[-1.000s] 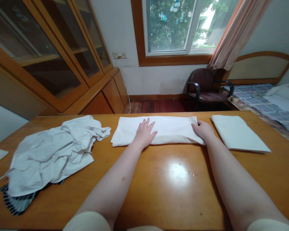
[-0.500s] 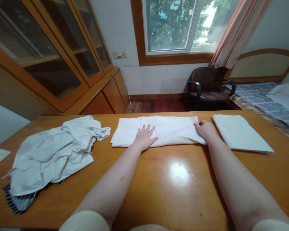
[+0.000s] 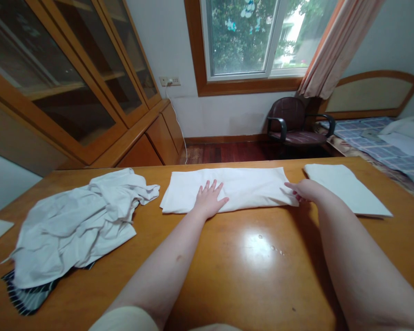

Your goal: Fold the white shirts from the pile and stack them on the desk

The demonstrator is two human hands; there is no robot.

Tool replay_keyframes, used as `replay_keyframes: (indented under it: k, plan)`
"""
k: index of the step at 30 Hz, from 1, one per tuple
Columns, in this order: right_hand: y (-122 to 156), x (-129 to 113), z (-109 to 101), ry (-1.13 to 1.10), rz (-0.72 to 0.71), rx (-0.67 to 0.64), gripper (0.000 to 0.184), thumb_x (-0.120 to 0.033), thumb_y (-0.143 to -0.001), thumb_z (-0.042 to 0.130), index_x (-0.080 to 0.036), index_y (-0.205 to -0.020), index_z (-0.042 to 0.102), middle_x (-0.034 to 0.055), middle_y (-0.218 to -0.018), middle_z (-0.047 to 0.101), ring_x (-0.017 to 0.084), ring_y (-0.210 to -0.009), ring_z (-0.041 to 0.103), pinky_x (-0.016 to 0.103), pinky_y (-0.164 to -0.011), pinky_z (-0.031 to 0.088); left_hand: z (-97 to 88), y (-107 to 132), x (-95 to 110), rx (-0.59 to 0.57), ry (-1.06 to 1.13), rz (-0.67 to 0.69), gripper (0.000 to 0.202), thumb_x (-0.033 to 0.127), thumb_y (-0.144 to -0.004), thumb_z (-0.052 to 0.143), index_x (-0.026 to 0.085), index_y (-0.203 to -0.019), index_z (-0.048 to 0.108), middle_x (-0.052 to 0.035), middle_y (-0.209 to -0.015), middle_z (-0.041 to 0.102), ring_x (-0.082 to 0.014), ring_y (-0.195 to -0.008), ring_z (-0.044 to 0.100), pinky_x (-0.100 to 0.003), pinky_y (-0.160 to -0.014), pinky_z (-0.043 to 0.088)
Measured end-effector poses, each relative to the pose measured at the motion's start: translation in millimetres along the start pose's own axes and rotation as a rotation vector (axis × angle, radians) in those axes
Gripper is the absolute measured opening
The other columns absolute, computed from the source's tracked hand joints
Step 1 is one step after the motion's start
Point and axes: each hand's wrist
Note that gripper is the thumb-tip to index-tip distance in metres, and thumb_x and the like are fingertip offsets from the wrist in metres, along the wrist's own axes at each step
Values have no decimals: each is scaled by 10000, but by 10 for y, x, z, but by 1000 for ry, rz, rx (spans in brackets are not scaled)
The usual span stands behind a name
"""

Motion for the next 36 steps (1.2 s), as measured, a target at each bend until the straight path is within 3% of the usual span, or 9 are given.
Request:
replay_keyframes:
  k: [3,6,9,12,17,23,28,33,36]
  plan:
    - [129,46,-4,-15,75,-210,475,-642,-682,576,-184,-572,638,72,-486,576,197,-444,546,326,-464,421,5,-3,4,-4,-9,2,761,703,-831,237,290,-1469,212,-38,-1553,111,-298,-1417,58,-512,-1120,96]
    - [262,55,101,-157,-44,10,337,-511,-663,633,-178,-715,618,34,-569,596,157,-482,526,276,-465,389,-1,-2,14,-13,-26,2,752,697,-838,230,295,-1473,193,-33,-1553,107,-294,-1418,56,-515,-1119,97]
    - [348,67,248,-289,-112,266,271,-438,-704,581,-185,-800,559,16,-676,600,145,-568,530,252,-512,383,-19,2,15,-25,-24,4,746,690,-843,227,294,-1475,183,-33,-1553,105,-294,-1417,54,-517,-1118,96]
    - [377,85,337,-246,-97,375,222,-405,-722,556,-191,-777,537,25,-737,606,153,-630,536,254,-562,381,-46,3,-9,-49,-8,12,738,682,-849,227,294,-1476,180,-31,-1553,102,-287,-1418,49,-507,-1120,99]
    - [330,82,363,-76,41,273,191,-363,-721,588,-185,-791,584,54,-769,642,176,-660,563,268,-588,379,-62,-17,-69,-57,4,-55,660,621,-889,193,310,-1470,195,-22,-1554,95,-262,-1420,69,-508,-1120,103]
    - [161,-46,268,-6,195,190,457,-505,-778,542,-81,-885,673,165,-773,670,265,-730,627,314,-613,422,-10,-25,-72,-8,-40,-78,673,619,-881,228,301,-1473,190,-34,-1552,109,-264,-1420,72,-514,-1120,104]
    - [12,-157,224,71,128,260,501,-486,-780,545,-93,-1073,650,182,-982,677,289,-892,632,336,-727,450,6,-13,-65,2,-54,-78,682,624,-878,228,295,-1474,187,-37,-1552,113,-265,-1420,77,-517,-1118,109]
    - [-151,-252,202,131,87,230,312,-381,-801,555,-166,-987,684,130,-973,690,270,-926,628,334,-775,451,0,-8,-62,4,-42,-78,687,630,-874,221,298,-1474,187,-37,-1553,110,-267,-1419,76,-521,-1116,106]
    - [-227,-328,181,171,108,250,306,-377,-841,515,-163,-988,677,143,-980,685,275,-943,626,351,-788,454,-13,-4,-56,-1,-37,-74,695,636,-870,216,293,-1475,187,-36,-1553,108,-266,-1419,77,-517,-1117,109]
Point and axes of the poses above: each hand's wrist, its own y-axis away from the middle knuckle, its own z-axis out of the palm, x = y × z
